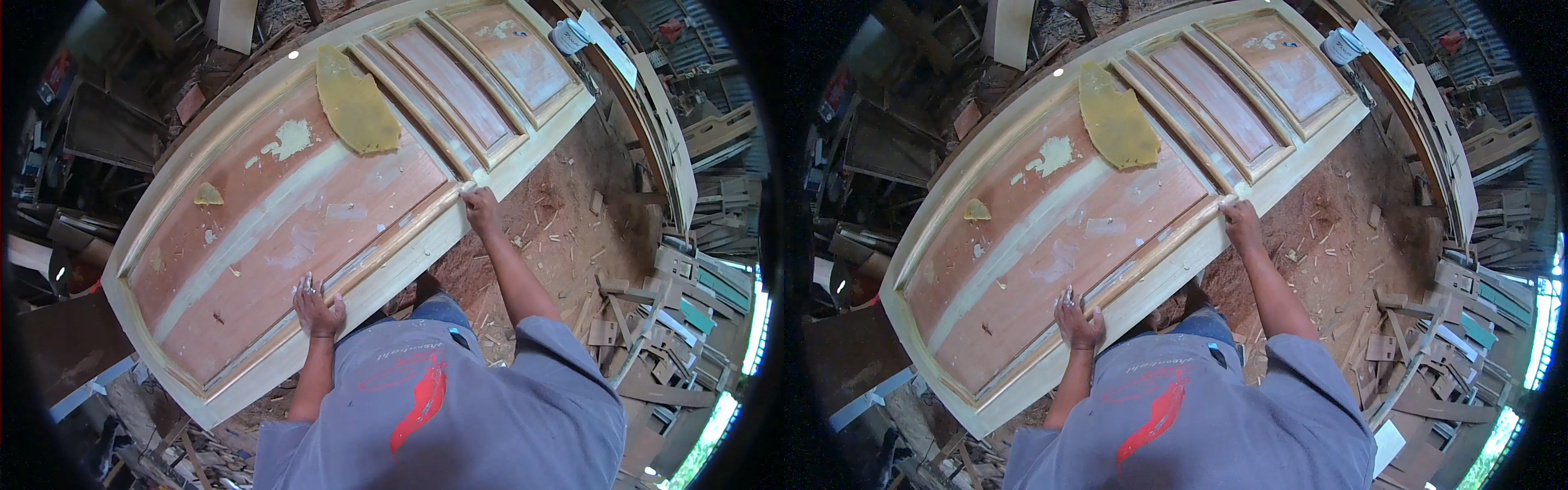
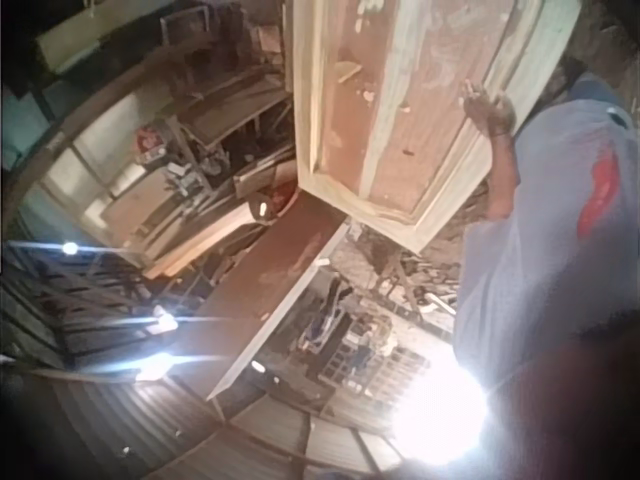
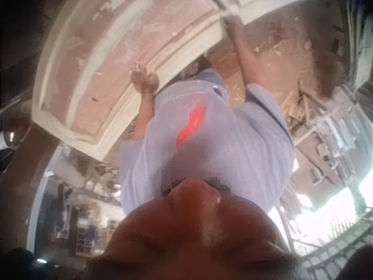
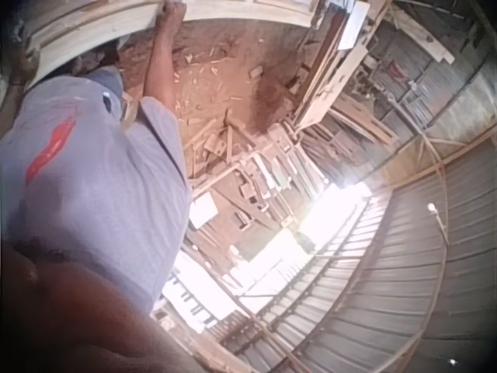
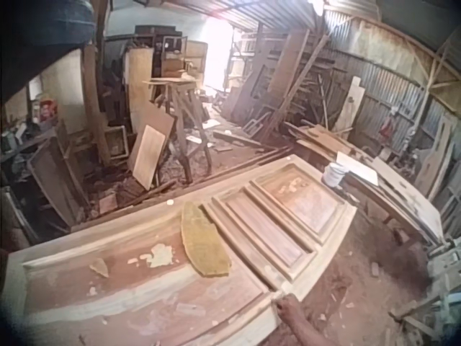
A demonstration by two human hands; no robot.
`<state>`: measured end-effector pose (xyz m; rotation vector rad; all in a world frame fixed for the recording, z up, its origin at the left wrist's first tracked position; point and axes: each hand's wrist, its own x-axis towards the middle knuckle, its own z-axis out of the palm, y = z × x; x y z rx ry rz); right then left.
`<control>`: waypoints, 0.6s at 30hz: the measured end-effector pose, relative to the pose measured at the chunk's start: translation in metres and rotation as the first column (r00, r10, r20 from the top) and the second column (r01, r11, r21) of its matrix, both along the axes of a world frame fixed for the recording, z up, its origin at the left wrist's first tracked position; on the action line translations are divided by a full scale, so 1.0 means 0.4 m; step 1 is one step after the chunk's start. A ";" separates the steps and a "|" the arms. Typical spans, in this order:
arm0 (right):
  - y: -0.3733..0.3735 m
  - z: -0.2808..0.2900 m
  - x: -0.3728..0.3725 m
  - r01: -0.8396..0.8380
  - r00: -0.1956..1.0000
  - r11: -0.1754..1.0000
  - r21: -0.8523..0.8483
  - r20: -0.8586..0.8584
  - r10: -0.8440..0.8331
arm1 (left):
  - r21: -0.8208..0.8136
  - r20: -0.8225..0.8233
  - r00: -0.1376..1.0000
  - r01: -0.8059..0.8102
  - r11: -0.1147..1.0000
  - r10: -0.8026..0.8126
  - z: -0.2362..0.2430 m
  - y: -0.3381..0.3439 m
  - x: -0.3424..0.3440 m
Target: The person scrapes filler from the grooves of a wooden door using a scraper and then mixes a small amount of material from a tin and a tube on a rectangular board.
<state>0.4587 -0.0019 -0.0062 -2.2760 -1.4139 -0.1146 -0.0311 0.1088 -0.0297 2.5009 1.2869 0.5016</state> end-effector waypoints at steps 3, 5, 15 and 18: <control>-0.032 -0.019 0.002 0.007 1.000 1.000 -0.007 -0.021 -0.007 | -0.004 0.001 1.000 -0.007 1.000 0.007 0.003 0.004 0.005; -0.034 -0.023 0.006 0.014 0.999 0.997 0.077 -0.043 -0.010 | -0.016 -0.008 1.000 -0.011 1.000 0.011 0.006 0.003 0.002; -0.032 -0.039 0.007 0.036 0.998 0.993 0.108 -0.063 -0.029 | 0.013 -0.004 1.000 -0.007 1.000 0.007 0.001 0.006 0.001; -0.006 -0.003 0.021 0.083 0.992 0.988 0.128 -0.109 -0.069 | 0.005 -0.003 1.000 -0.010 1.000 0.010 -0.003 0.004 -0.001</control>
